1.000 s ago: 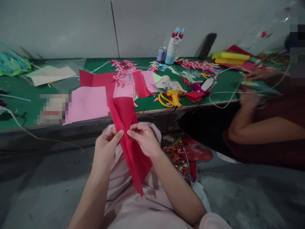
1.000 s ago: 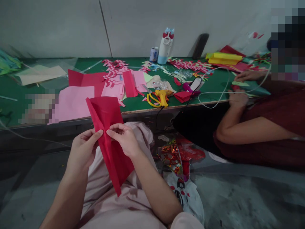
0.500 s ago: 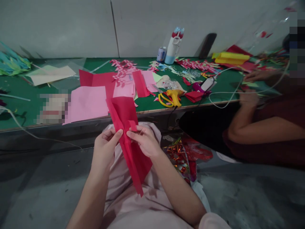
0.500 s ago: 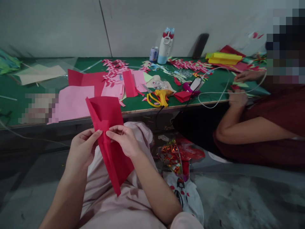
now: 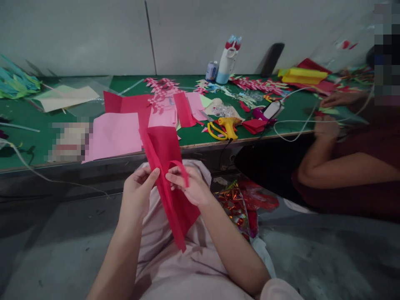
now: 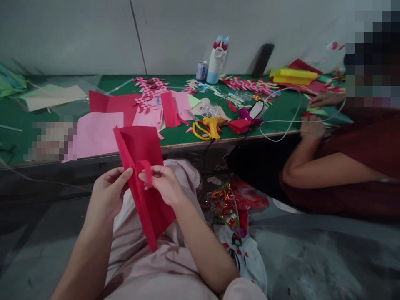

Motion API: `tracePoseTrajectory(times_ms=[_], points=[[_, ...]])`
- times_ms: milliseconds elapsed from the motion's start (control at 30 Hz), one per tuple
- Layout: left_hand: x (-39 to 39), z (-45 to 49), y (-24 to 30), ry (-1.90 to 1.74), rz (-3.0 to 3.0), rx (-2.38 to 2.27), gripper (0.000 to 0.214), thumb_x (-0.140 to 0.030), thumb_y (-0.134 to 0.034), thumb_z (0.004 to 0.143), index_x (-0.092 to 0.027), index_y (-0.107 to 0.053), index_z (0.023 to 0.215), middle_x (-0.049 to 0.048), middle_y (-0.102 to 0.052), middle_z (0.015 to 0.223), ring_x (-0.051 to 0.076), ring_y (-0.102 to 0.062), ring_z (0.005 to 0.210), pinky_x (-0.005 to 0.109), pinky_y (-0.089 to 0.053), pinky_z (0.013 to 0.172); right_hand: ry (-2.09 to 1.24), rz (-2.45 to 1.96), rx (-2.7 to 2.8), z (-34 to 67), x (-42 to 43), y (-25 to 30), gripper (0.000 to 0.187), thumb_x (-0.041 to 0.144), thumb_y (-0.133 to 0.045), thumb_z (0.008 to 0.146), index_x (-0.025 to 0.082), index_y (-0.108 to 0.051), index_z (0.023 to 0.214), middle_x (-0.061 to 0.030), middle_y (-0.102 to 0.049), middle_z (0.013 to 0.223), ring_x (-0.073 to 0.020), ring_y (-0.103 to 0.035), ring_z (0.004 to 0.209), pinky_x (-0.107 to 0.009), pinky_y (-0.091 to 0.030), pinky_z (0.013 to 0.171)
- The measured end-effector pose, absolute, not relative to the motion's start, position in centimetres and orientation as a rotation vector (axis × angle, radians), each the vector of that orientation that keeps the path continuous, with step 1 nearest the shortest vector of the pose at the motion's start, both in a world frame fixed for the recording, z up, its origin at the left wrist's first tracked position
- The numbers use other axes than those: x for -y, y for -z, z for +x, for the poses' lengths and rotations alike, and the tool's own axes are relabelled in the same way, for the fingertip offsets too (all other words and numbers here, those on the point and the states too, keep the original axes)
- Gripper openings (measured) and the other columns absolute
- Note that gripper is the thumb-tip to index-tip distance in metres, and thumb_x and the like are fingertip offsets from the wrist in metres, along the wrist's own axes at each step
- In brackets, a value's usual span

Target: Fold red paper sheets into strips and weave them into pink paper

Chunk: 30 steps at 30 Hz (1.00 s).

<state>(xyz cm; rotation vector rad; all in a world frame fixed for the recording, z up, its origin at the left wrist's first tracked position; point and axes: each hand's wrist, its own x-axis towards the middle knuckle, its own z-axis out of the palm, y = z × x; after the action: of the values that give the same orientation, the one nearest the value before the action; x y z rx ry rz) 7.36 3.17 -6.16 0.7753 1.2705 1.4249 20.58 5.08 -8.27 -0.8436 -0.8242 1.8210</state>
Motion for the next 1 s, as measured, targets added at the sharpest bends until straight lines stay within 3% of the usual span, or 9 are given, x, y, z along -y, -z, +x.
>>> tracePoseTrajectory(times_ms=[167,500,633,1000], points=[[-2.8,7.1,6.9,-1.285,0.913,-1.269,0.027,-0.037,-0.081,0.063,-0.014,-0.067,0.070,0.0004,-0.065,0.065,0.011,-0.058,0.061,0.023,-0.047,0.063,-1.805,-0.865,0.763,20.6,-5.4,8.0,0.031,0.031,-0.086,0.051,0.014,-0.067,0.068,0.0026,-0.062,0.063,-0.0061,-0.053,0.055,-0.019,-0.043,0.053],[-2.8,7.5,6.7,-1.391,0.818,-1.273,0.027,-0.029,-0.084,0.057,-0.014,-0.062,0.061,-0.0023,-0.060,0.060,0.008,-0.055,0.059,0.019,-0.044,0.063,-1.800,-0.890,0.728,20.9,-5.6,8.2,0.032,0.030,-0.086,0.047,0.015,-0.066,0.067,0.0043,-0.062,0.062,-0.0054,-0.053,0.053,-0.018,-0.041,0.051],[-2.8,7.8,6.4,-1.351,0.856,-1.238,0.027,-0.031,-0.084,0.057,-0.014,-0.068,0.071,0.0008,-0.066,0.067,0.013,-0.061,0.063,0.023,-0.048,0.066,-1.792,-0.884,0.723,20.9,-5.5,8.1,0.035,0.028,-0.087,0.044,0.015,-0.065,0.067,0.0049,-0.062,0.061,-0.0051,-0.051,0.051,-0.019,-0.040,0.049],[-2.4,8.2,5.9,-1.362,0.749,-1.204,0.026,-0.030,-0.084,0.056,-0.014,-0.067,0.065,-0.0002,-0.064,0.063,0.010,-0.058,0.058,0.022,-0.048,0.063,-1.828,-0.808,0.713,20.9,-5.1,8.0,0.029,0.028,-0.085,0.052,0.016,-0.066,0.070,0.0051,-0.061,0.062,-0.0049,-0.052,0.051,-0.018,-0.043,0.051]])
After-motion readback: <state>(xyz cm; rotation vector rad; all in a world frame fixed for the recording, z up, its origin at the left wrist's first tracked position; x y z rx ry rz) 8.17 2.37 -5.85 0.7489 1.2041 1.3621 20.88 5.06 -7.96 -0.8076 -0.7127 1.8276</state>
